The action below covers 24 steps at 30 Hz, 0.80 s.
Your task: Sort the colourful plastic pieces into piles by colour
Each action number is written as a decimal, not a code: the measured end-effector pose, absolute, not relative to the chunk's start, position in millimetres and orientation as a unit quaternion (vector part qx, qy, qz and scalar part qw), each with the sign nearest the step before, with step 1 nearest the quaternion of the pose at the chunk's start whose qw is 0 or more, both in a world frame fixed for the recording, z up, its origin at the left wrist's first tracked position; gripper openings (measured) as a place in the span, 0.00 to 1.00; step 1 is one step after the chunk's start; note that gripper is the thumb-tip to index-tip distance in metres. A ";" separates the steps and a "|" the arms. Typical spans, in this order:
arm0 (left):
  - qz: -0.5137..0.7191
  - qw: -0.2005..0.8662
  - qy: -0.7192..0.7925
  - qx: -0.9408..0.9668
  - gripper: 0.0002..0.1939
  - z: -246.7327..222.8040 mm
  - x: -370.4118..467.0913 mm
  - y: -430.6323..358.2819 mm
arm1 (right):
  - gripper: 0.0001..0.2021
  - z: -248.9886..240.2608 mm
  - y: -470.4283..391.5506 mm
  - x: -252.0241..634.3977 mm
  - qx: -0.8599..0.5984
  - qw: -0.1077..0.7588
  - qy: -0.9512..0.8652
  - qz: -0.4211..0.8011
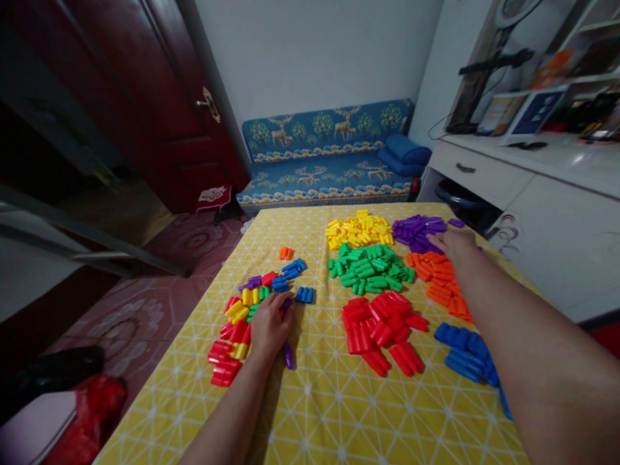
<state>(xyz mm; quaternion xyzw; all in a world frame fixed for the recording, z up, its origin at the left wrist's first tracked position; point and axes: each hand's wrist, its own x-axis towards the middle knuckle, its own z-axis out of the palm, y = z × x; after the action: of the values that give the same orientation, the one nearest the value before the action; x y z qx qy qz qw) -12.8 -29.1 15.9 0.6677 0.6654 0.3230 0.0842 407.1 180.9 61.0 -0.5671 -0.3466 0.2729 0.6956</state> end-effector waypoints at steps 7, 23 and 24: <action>0.329 0.087 0.661 0.669 0.16 16.9 -12.3 -29.8 | 0.16 79.1 167.9 385.0 -0.641 0.659 -0.186 0.346; 0.314 0.152 0.604 0.717 0.17 18.7 -19.4 -38.0 | 0.25 19.1 -41.7 135.4 -0.476 0.528 -0.478 0.516; 0.307 0.155 0.602 0.721 0.18 18.7 -19.7 -38.3 | 0.26 14.3 -44.1 130.6 -0.475 0.519 -0.500 0.505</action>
<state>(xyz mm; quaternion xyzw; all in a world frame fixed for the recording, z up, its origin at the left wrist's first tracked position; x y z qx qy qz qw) -19.7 -38.3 18.7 0.7211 0.6015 0.3071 0.1545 130.6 -44.1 14.3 -0.4754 -0.4999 0.5048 0.5190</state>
